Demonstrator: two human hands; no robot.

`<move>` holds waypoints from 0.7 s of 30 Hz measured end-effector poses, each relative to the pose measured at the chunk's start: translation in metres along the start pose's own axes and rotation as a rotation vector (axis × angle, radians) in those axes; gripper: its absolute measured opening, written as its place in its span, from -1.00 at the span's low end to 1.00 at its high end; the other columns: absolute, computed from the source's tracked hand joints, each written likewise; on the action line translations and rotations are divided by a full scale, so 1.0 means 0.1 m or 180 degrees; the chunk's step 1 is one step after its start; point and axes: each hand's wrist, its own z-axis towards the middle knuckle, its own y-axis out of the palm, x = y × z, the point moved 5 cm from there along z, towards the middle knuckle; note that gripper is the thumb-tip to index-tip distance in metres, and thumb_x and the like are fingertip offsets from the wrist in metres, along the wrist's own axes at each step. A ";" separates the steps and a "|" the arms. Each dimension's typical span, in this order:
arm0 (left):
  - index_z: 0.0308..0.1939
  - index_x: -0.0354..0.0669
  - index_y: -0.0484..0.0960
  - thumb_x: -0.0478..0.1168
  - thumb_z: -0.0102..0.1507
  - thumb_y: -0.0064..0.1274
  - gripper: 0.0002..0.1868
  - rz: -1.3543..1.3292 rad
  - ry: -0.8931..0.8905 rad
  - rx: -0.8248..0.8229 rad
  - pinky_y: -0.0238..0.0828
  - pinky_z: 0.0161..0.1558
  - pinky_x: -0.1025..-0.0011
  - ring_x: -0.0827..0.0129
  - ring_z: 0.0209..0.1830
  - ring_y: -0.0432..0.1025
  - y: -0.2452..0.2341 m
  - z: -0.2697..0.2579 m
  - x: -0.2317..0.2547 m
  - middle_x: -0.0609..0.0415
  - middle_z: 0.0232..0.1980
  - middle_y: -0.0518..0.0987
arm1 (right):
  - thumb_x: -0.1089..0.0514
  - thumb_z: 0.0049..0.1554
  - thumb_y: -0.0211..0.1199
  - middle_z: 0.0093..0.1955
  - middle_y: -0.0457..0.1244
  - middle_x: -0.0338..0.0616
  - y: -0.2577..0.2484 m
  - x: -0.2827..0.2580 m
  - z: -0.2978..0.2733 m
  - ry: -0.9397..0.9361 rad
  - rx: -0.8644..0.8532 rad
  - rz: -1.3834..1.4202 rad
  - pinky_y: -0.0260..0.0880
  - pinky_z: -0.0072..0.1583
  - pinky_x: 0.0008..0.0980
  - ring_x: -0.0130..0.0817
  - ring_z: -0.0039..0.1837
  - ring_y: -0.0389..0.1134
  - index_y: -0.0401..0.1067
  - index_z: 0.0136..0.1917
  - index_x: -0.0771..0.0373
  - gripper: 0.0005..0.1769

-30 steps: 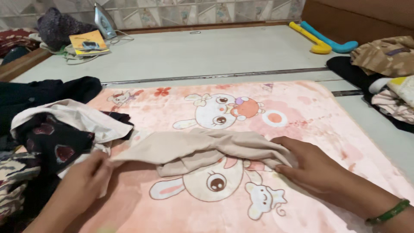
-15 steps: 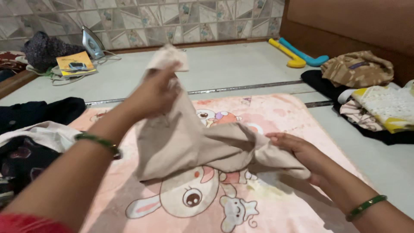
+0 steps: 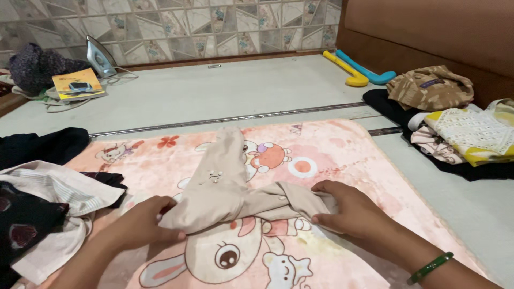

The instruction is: The person folds a yellow patterned shirt and a pair of beige trousers by hand on a bed.

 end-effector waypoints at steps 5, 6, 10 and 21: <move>0.04 -0.22 0.69 -0.12 0.13 0.26 -0.57 -0.1508 -0.0009 0.0442 0.51 -0.12 0.35 0.23 -0.19 0.60 0.00 0.00 -0.12 -0.11 -0.13 0.77 | 0.11 0.01 0.42 -0.02 0.42 -0.15 0.03 0.12 0.20 -0.0455 0.0243 -0.0140 0.40 0.02 -0.38 -0.35 0.00 0.41 0.50 0.23 0.14 -0.51; 0.01 -0.25 0.69 -0.21 0.16 0.20 -0.65 -0.1910 0.0250 0.0610 0.47 -0.14 0.43 0.34 -0.20 0.56 -0.07 0.02 -0.10 -0.07 -0.14 0.75 | 0.13 0.04 0.41 -0.06 0.41 -0.08 0.03 0.22 0.26 -0.0266 0.0180 0.0216 0.40 -0.04 -0.33 -0.30 -0.05 0.36 0.53 0.21 0.17 -0.55; 0.02 -0.16 0.62 -0.21 0.18 0.05 -0.67 -0.3834 -0.0580 0.0349 0.54 -0.14 0.32 0.28 -0.21 0.59 -0.17 0.05 -0.32 -0.03 -0.13 0.72 | 0.20 0.05 0.31 -0.08 0.43 -0.07 -0.01 0.65 0.56 0.0745 -0.0632 0.2276 0.42 -0.08 -0.30 -0.31 -0.10 0.42 0.45 0.21 0.21 -0.57; 0.13 -0.35 0.57 -0.12 0.14 0.31 -0.44 -0.0467 -0.0005 0.2332 0.43 -0.09 0.30 0.23 -0.05 0.50 -0.34 -0.08 -0.70 -0.09 -0.04 0.63 | -0.06 0.06 0.44 -0.05 0.43 -0.20 -0.14 0.49 0.50 -0.0421 0.0575 -0.0213 0.45 0.02 -0.37 -0.40 -0.01 0.44 0.54 0.07 0.19 -0.61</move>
